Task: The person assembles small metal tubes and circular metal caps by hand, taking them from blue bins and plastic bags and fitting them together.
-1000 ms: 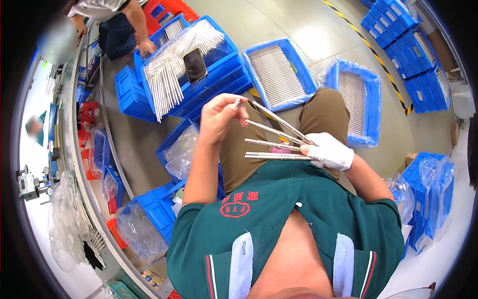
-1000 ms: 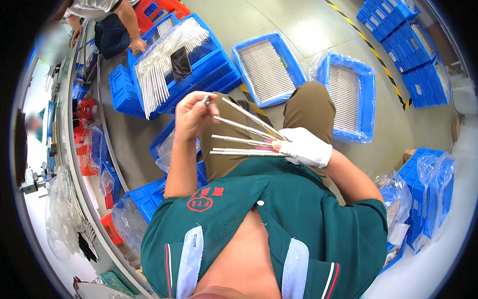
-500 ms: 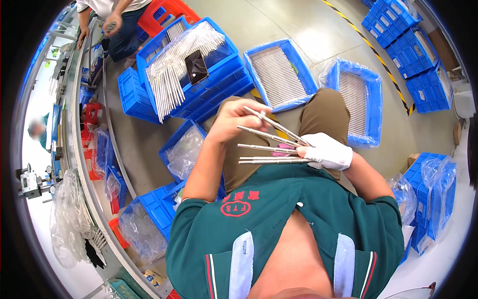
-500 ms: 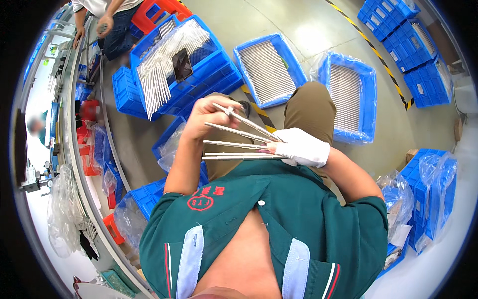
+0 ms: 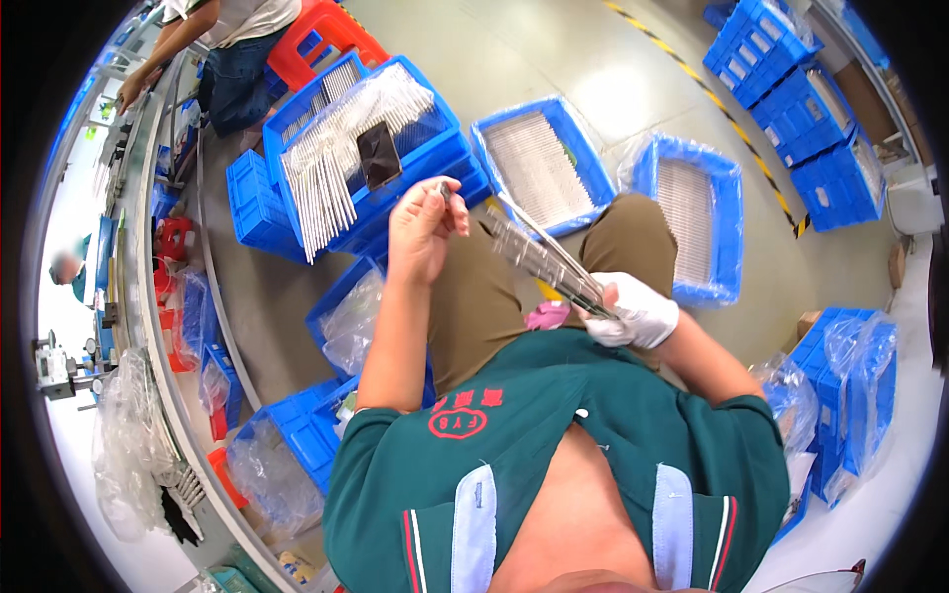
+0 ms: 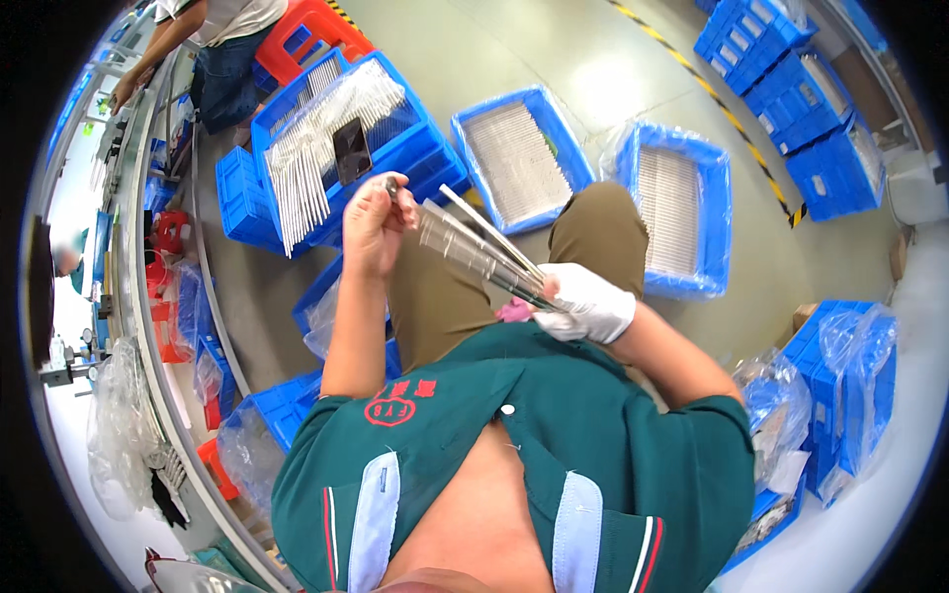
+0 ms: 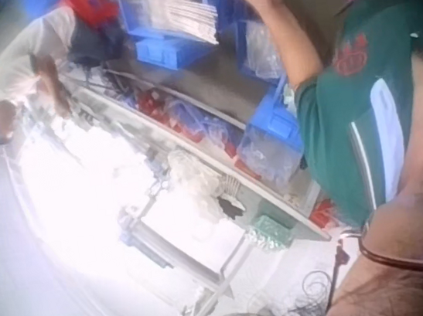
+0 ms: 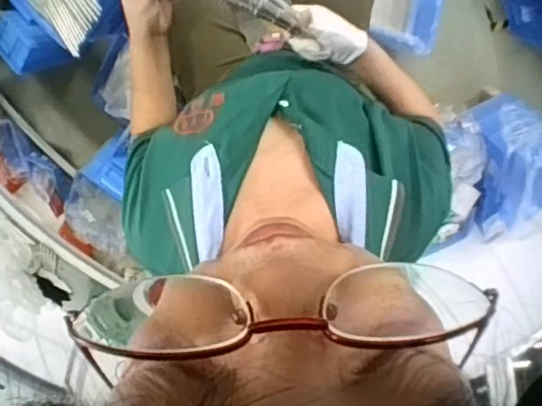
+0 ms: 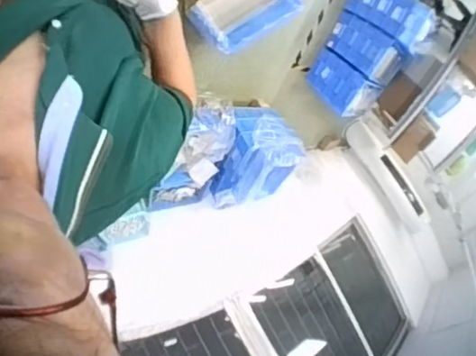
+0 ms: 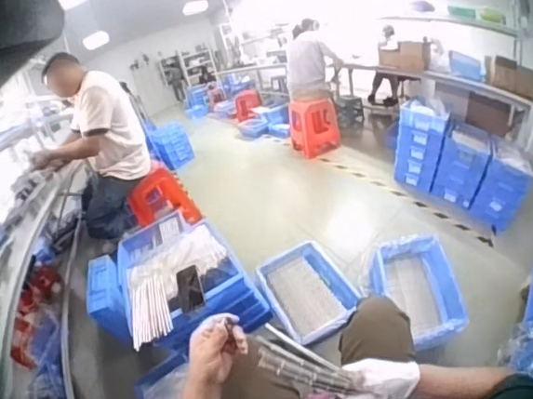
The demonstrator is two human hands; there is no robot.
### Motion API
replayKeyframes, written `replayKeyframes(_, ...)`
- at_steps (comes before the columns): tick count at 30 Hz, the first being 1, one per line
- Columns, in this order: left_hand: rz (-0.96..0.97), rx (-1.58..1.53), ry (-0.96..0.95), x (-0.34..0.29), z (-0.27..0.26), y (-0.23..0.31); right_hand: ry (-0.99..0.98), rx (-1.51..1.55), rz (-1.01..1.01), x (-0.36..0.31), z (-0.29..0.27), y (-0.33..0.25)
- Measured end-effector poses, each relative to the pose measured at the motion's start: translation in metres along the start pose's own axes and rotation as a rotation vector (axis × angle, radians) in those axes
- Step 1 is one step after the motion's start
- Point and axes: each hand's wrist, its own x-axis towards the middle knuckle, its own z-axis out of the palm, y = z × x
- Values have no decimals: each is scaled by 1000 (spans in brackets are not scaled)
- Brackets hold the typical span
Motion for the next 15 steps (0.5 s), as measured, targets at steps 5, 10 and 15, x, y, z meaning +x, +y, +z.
replayKeyframes(5,-357,-407,197,-13,34,-68,111,101,-236,31,24,-15)
replayKeyframes(10,-565,-897,166,-31,70,-115,522,-411,-690,63,25,-17)
replayKeyframes(15,-485,-929,94,-11,94,-105,401,-201,-927,74,26,-25)
